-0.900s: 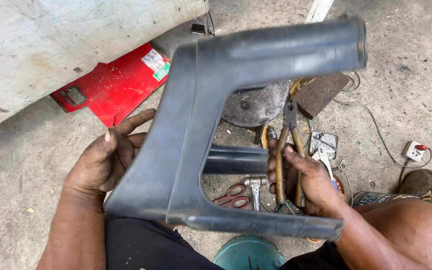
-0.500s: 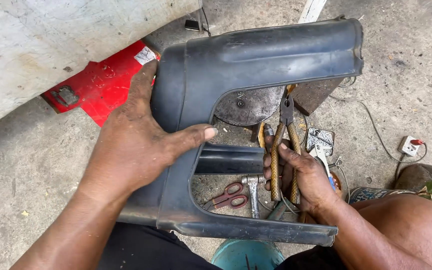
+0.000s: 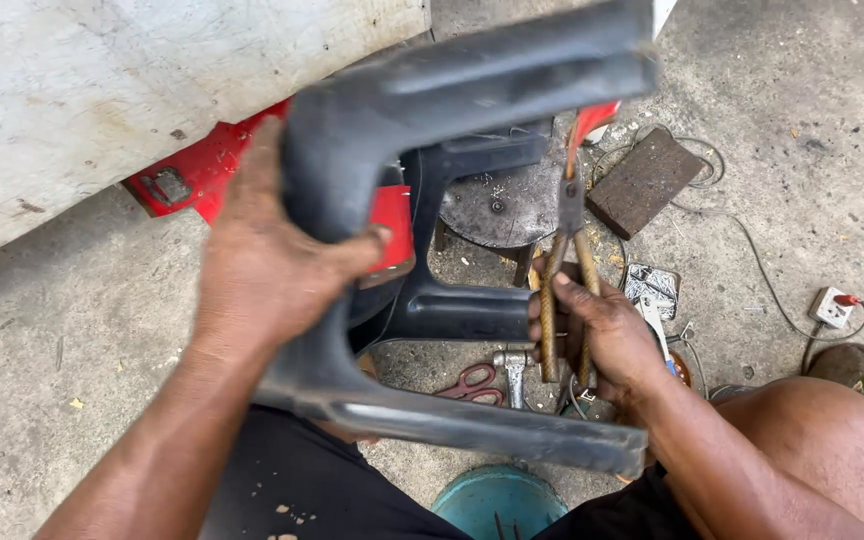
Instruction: Fitting a red plastic reflector into a black plastic housing by scraping off excess material and using pliers for adjustment.
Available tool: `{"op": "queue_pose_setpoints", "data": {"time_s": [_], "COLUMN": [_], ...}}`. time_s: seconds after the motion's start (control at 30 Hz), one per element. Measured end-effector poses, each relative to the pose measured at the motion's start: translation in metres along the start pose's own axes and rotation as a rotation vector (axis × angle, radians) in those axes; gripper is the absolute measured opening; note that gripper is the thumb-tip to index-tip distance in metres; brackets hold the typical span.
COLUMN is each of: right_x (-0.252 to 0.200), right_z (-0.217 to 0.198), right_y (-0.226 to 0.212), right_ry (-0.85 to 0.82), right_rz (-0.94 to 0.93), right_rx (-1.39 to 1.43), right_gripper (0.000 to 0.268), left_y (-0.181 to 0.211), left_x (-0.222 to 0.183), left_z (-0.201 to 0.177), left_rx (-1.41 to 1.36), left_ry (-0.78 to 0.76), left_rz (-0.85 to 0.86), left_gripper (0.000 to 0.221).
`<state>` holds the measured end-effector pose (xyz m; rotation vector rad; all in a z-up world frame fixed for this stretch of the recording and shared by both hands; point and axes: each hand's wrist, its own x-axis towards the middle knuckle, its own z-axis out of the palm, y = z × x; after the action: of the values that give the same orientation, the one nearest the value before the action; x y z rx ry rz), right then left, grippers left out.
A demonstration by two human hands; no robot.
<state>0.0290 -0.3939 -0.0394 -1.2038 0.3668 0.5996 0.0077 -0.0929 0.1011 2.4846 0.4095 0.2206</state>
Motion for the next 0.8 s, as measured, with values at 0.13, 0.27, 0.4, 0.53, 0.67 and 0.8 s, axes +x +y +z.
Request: {"op": "queue_pose_setpoints", "data": {"time_s": [0.13,0.27,0.4,0.53,0.67,0.8], "right_x": [-0.019,-0.021,-0.018,0.015,0.01,-0.005], "right_z": [-0.011,-0.039,-0.052,-0.098,-0.097,-0.09], "right_y": [-0.031,-0.052,-0.064,-0.052,-0.053,-0.052], "right_ry": [0.067,0.113,0.306,0.201,0.228,0.273], "right_rz": [-0.069,-0.28,-0.342,-0.401,-0.377,-0.362], "right_rx": [0.028,0.083,0.165,0.216,0.263,0.226], "right_gripper": [0.038,0.027,0.027,0.029,0.026,0.029], "left_y": [-0.04,-0.048,-0.069,-0.107,-0.115,-0.147], "left_x": [-0.01,-0.024,-0.004,0.009,-0.011,-0.055], "left_z": [-0.042,-0.081,-0.049,0.076,0.189,0.256], "left_rx": [-0.232,-0.271,-0.454,-0.459,-0.25,-0.177], "left_ry": [0.193,0.338,0.563,0.614,0.61,0.636], "left_rz": [0.11,0.205,0.683,0.642,0.51,0.394], "left_gripper": [0.083,0.068,0.062,0.124,0.109,0.138]}}
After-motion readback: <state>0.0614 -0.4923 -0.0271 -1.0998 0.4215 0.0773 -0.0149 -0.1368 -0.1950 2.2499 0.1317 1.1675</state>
